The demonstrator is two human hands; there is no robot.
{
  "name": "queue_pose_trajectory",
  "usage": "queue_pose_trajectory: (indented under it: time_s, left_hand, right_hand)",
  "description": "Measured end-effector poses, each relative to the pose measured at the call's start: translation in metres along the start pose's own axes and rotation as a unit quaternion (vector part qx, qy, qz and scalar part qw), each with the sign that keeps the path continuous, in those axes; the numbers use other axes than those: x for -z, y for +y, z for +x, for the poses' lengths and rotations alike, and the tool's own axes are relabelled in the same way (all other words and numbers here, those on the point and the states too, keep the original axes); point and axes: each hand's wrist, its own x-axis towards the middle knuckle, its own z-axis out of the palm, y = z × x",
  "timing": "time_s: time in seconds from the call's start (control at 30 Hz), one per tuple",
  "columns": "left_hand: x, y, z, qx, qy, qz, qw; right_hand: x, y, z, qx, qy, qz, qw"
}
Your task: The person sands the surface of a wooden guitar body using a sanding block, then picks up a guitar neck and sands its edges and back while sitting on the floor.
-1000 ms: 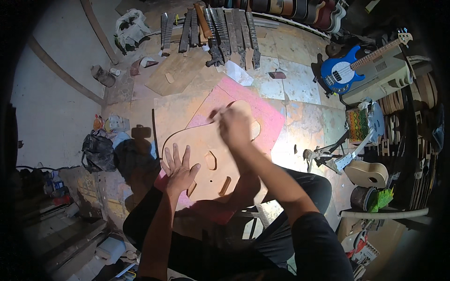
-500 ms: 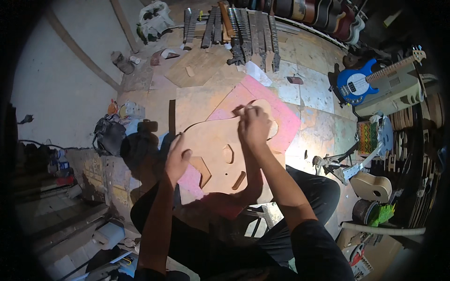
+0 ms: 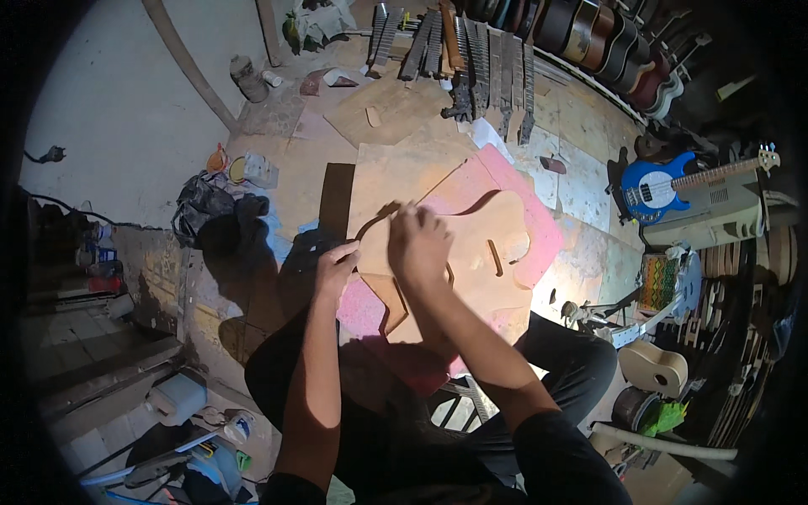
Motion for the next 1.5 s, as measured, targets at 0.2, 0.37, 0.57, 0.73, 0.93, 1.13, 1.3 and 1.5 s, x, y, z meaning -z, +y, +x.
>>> queue_pose_trajectory:
  time_s: [0.2, 0.37, 0.57, 0.73, 0.93, 1.13, 1.3, 1.5]
  left_hand:
    - [0.003, 0.008, -0.011, 0.063, -0.022, -0.1, 0.993]
    - [-0.001, 0.015, -0.01, 0.09, -0.02, -0.098, 0.991]
    - [0.007, -0.007, -0.009, 0.065, -0.007, -0.133, 0.989]
    - [0.0, 0.014, -0.01, 0.133, -0.003, -0.143, 0.981]
    - [0.01, -0.004, -0.007, 0.117, 0.041, -0.195, 0.973]
    - [0.008, 0.007, -0.012, 0.13, 0.049, -0.232, 0.963]
    - [0.007, -0.016, -0.002, 0.124, 0.044, -0.292, 0.947]
    - [0.01, -0.017, 0.002, 0.153, 0.043, -0.3, 0.941]
  right_hand:
    - [0.008, -0.006, 0.008, 0.066, -0.048, 0.019, 0.997]
    - [0.0, -0.027, -0.017, 0.035, -0.041, -0.021, 0.998]
    - [0.006, -0.009, 0.02, 0.034, -0.023, 0.032, 0.999]
    - [0.001, -0.027, -0.024, 0.119, -0.054, -0.001, 0.991]
    - [0.006, -0.021, 0.028, 0.07, -0.068, 0.002, 0.995]
    - [0.002, -0.043, -0.008, 0.182, -0.143, -0.005, 0.973]
    - [0.002, -0.049, 0.012, 0.102, -0.089, -0.051, 0.989]
    - [0.004, -0.032, 0.011, 0.155, -0.168, -0.031, 0.973]
